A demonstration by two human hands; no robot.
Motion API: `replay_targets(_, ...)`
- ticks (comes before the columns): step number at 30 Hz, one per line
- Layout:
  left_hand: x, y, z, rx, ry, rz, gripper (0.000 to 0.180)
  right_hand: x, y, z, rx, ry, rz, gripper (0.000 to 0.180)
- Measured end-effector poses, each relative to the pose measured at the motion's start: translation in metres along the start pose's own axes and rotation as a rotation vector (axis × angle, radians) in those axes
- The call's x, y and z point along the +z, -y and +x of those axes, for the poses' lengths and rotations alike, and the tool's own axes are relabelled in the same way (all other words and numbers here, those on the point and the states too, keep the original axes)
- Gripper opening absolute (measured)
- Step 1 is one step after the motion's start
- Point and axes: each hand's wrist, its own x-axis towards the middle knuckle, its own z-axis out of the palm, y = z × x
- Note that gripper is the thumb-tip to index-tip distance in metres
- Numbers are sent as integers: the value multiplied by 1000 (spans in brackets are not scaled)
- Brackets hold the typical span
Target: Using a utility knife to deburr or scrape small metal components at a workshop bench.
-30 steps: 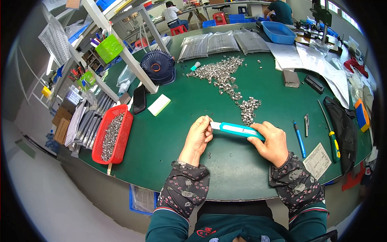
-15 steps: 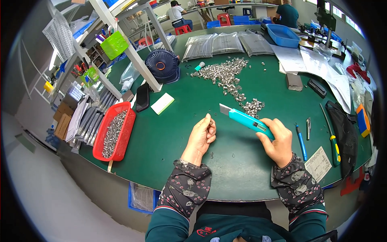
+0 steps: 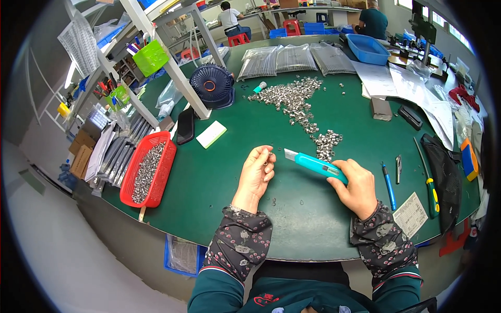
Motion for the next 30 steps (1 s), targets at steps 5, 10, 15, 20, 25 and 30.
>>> replay_targets(5,-4,2,2,19,42,-65,16,5,-2,0,-9,-17,40,23)
replay_targets(10,0,1,1,-13,63,-69,17,3,-1,-2,58,51,87,22)
replay_targets(15,-3,1,2,-4,87,-70,18,4,2,-1,39,64,155,21)
replay_targets(20,-5,4,3,-8,91,-68,18,5,2,-2,27,65,157,21)
replay_targets(25,-1,6,1,6,66,-36,18,6,3,-3,49,90,172,21)
replay_targets(30,3,7,0,13,73,-12,17,7,2,-3,63,107,175,22)
